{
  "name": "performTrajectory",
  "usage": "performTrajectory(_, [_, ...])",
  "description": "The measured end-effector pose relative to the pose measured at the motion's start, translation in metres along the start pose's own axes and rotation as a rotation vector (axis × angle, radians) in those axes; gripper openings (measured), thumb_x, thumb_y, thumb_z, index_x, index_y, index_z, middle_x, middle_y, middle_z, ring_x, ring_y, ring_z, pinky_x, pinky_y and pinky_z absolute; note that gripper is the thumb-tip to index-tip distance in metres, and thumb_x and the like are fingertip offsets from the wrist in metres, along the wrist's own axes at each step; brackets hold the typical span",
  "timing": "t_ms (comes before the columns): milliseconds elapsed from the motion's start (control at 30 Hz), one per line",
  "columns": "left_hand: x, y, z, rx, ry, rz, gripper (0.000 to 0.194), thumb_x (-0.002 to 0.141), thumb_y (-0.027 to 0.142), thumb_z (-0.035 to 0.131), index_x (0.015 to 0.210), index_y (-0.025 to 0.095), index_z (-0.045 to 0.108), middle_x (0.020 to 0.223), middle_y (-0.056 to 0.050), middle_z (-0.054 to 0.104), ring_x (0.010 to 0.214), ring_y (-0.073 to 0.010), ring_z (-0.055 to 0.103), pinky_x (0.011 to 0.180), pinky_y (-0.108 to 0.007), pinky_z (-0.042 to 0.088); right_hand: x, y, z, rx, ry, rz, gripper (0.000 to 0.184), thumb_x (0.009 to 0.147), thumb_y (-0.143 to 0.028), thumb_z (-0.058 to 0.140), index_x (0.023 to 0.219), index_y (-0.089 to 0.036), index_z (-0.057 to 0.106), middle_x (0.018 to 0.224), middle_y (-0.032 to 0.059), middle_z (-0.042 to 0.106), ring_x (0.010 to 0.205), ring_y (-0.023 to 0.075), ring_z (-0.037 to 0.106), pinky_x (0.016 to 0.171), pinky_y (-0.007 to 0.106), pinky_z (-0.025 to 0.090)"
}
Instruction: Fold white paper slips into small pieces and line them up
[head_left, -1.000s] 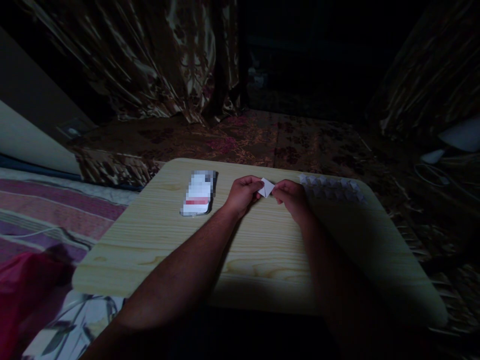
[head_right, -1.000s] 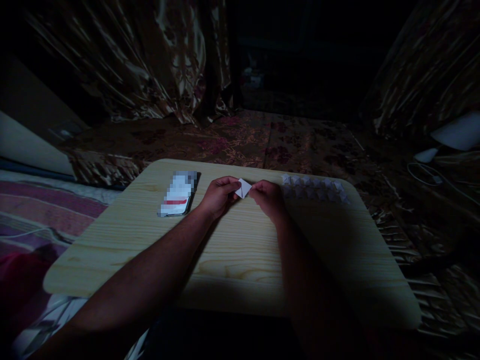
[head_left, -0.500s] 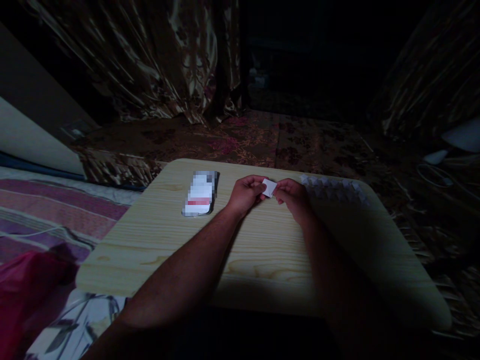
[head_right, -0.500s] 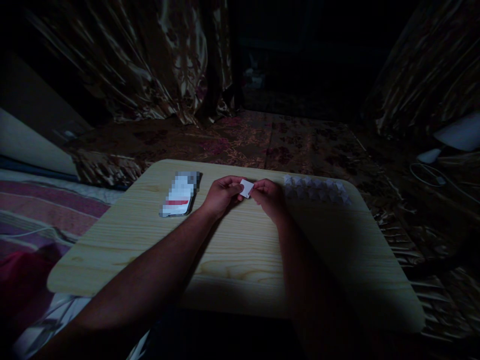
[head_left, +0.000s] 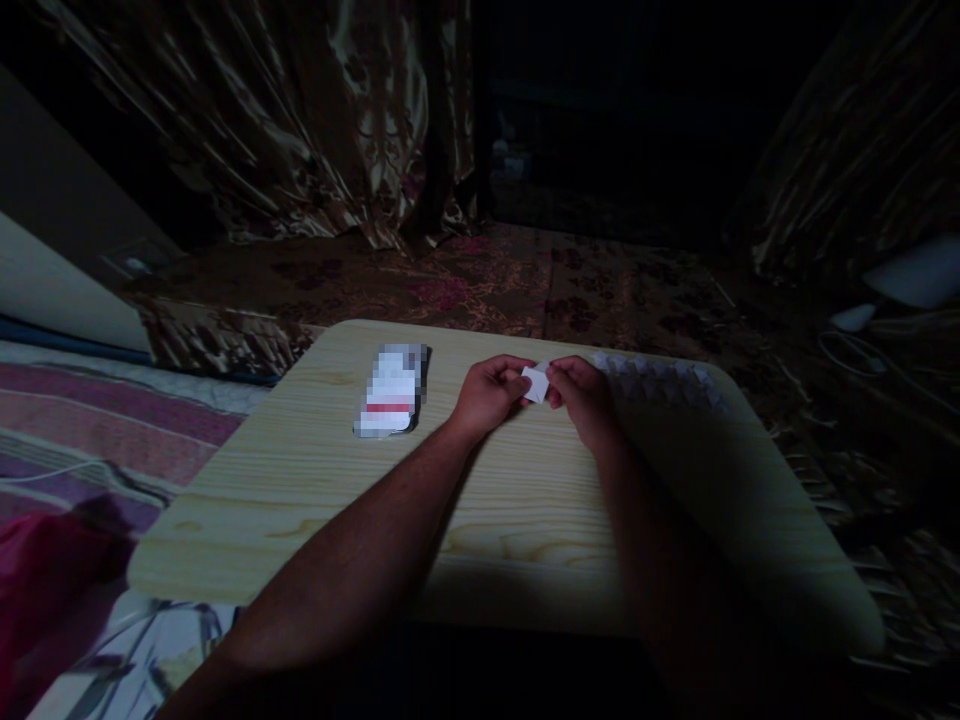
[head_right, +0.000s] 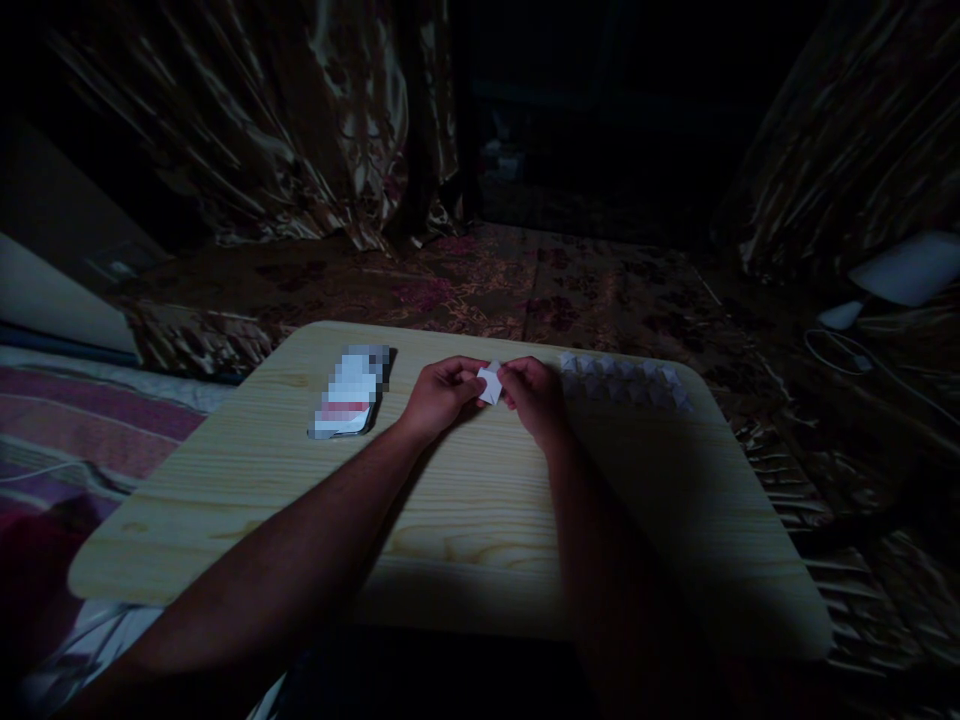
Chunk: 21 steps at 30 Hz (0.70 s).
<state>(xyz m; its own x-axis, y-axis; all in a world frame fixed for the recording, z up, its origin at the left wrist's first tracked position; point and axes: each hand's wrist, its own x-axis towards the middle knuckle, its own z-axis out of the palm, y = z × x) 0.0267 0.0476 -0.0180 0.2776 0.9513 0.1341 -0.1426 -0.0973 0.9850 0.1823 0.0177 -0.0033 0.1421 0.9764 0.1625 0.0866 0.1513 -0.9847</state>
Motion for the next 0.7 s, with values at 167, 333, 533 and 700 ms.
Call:
performTrajectory(167, [-0.0020,0.0018,0.0031,0.013,0.020,0.017,0.032,0.069,0.029,0.072,0.097,0.013,0.070,0.069,-0.002,0.067,0.055,-0.0100,0.056,0.055,-0.022,0.043,0.0036,0.0070,-0.0041,-0.099,0.024,-0.015,0.030,0.081,-0.048,0.057,0.073,-0.019,0.057,0.050,-0.0043,0.053,0.045,0.0102,0.048,0.047,0.023,0.037])
performTrajectory(333, [-0.0027,0.0039,0.0060,-0.042,0.022,0.004,0.029,0.067,0.028,0.074,0.091,0.013,0.071,0.078,-0.005,0.071,0.067,-0.0133,0.062,0.065,-0.025,0.048,0.0038,0.0074,-0.0051,-0.147,0.034,-0.013,0.032,0.083,-0.049,0.053,0.068,-0.020,0.054,0.049,-0.0043,0.051,0.043,0.0101,0.044,0.044,0.023,0.033])
performTrajectory(533, [-0.0031,0.0052,0.0062,-0.061,0.004,-0.022,0.029,0.067,0.026,0.075,0.092,0.012,0.071,0.077,-0.005,0.072,0.062,-0.0117,0.061,0.061,-0.024,0.047,0.0027,0.0018,-0.0034,-0.105,0.051,0.031,0.031,0.081,-0.046,0.056,0.063,-0.021,0.052,0.047,-0.0044,0.048,0.041,0.0097,0.040,0.041,0.024,0.029])
performTrajectory(700, [-0.0034,0.0063,0.0057,-0.105,-0.025,-0.053,0.033,0.066,0.027,0.076,0.094,0.011,0.070,0.077,-0.006,0.072,0.061,-0.0118,0.061,0.061,-0.025,0.047,0.0025,0.0006,-0.0031,-0.083,0.027,0.082,0.034,0.082,-0.045,0.056,0.060,-0.021,0.050,0.043,-0.0046,0.045,0.039,0.0092,0.038,0.040,0.025,0.026])
